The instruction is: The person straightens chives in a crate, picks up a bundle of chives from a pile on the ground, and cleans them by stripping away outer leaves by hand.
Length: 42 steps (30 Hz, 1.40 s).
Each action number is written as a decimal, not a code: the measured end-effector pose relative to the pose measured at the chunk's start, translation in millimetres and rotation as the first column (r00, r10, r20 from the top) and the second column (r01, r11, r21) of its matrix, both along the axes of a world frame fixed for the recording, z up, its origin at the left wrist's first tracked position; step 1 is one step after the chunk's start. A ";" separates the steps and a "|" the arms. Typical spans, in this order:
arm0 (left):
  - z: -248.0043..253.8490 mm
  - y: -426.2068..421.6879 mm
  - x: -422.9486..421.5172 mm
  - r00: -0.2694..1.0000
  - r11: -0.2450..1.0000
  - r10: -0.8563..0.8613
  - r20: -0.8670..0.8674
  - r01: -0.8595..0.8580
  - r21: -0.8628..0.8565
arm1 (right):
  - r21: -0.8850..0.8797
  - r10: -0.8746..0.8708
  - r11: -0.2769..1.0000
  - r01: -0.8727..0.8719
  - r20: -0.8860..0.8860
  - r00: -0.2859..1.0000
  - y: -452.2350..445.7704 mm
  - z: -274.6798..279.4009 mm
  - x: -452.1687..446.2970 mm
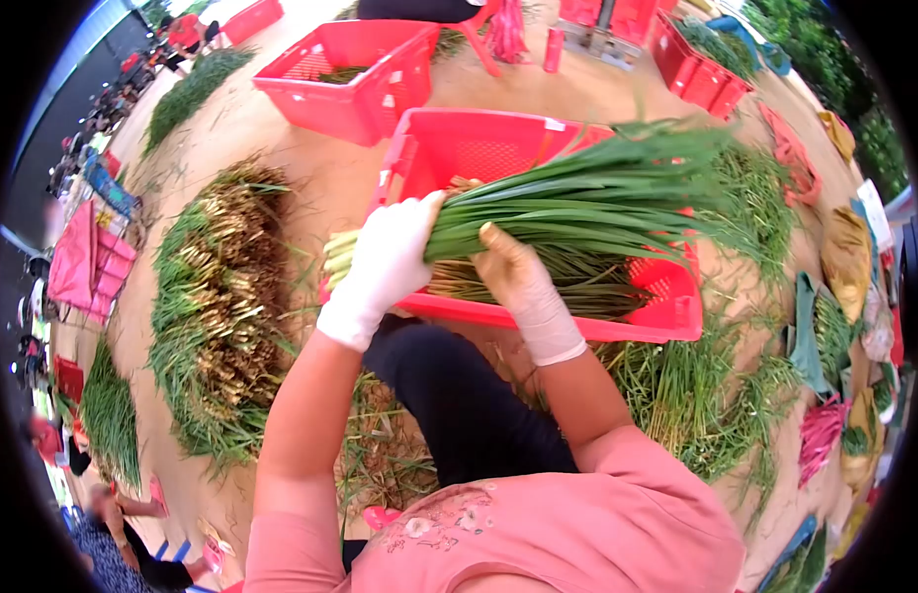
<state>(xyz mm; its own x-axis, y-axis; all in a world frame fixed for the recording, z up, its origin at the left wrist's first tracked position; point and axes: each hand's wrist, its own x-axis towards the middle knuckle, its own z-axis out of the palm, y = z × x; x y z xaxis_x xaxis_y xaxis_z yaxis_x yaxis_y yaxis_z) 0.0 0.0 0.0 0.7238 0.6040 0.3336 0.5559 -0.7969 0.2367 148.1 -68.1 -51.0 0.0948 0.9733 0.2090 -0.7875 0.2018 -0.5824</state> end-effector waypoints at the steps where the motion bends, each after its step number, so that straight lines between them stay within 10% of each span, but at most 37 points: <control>1: -5.5 5.5 15.9 0.997 0.996 -0.079 -0.002 0.079 0.048 | -0.031 -0.020 0.999 0.020 -0.006 1.000 -7.1 -0.9 13.4; 4: -35.1 32.1 59.3 0.977 0.973 -0.202 -0.063 0.208 0.101 | -0.335 0.168 0.939 -0.079 0.245 0.955 -0.7 -65.0 74.1; 6: -91.3 44.0 74.2 0.942 0.962 -0.265 -0.204 0.273 0.012 | -0.511 0.436 0.859 -0.011 0.722 0.538 -33.3 -67.7 95.9; 7: -118.0 42.6 73.2 0.903 0.954 -0.281 -0.323 0.299 0.004 | -0.487 0.483 0.861 0.146 0.873 0.063 -55.3 -45.4 100.7; 9: -151.8 32.9 57.1 0.842 0.946 -0.166 -0.513 0.282 0.157 | -0.381 0.379 0.892 0.244 0.924 0.057 -87.7 -45.9 125.5; 12: -145.3 32.8 42.5 0.798 0.905 -0.189 -0.572 -0.085 -0.417 | -0.465 0.349 0.755 0.462 0.882 0.316 -112.4 -34.1 170.9; 17: -140.8 10.0 -10.5 0.994 0.968 0.113 -0.002 -0.110 -0.225 | -0.365 0.136 0.675 0.641 0.916 0.377 -82.6 -56.3 234.5; 21: -145.7 -2.7 -4.7 0.975 0.974 0.217 0.048 -0.213 -0.071 | -0.283 0.362 0.866 0.411 0.924 -0.125 -14.2 -89.4 208.8; 28: -142.4 -1.9 -5.7 0.970 0.966 0.244 0.009 -0.242 -0.088 | -0.183 0.198 0.977 0.112 0.565 -0.801 47.4 -197.2 130.4; 33: -136.6 -2.9 -2.7 0.960 0.955 0.272 -0.062 -0.277 -0.104 | -0.652 0.557 0.752 0.097 0.550 -0.623 -1.0 -179.6 108.4; 38: -134.4 -3.0 -0.6 0.943 0.928 0.309 -0.123 -0.328 -0.177 | -0.767 0.769 0.637 0.079 0.640 0.004 -36.3 -157.2 162.8; 42: -133.0 -2.9 -0.5 0.943 0.931 0.310 -0.123 -0.327 -0.161 | -0.919 0.923 0.384 0.086 0.381 -0.047 -74.6 -143.9 219.7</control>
<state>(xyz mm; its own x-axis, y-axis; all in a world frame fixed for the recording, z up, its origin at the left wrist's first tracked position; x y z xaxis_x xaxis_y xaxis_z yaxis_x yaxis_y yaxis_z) -0.5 -2.9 -133.0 0.5064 0.8508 0.1404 0.8002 -0.5243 0.2912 367.8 -142.7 -194.9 -0.1286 0.4593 -0.8789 0.6338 -0.6436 -0.4291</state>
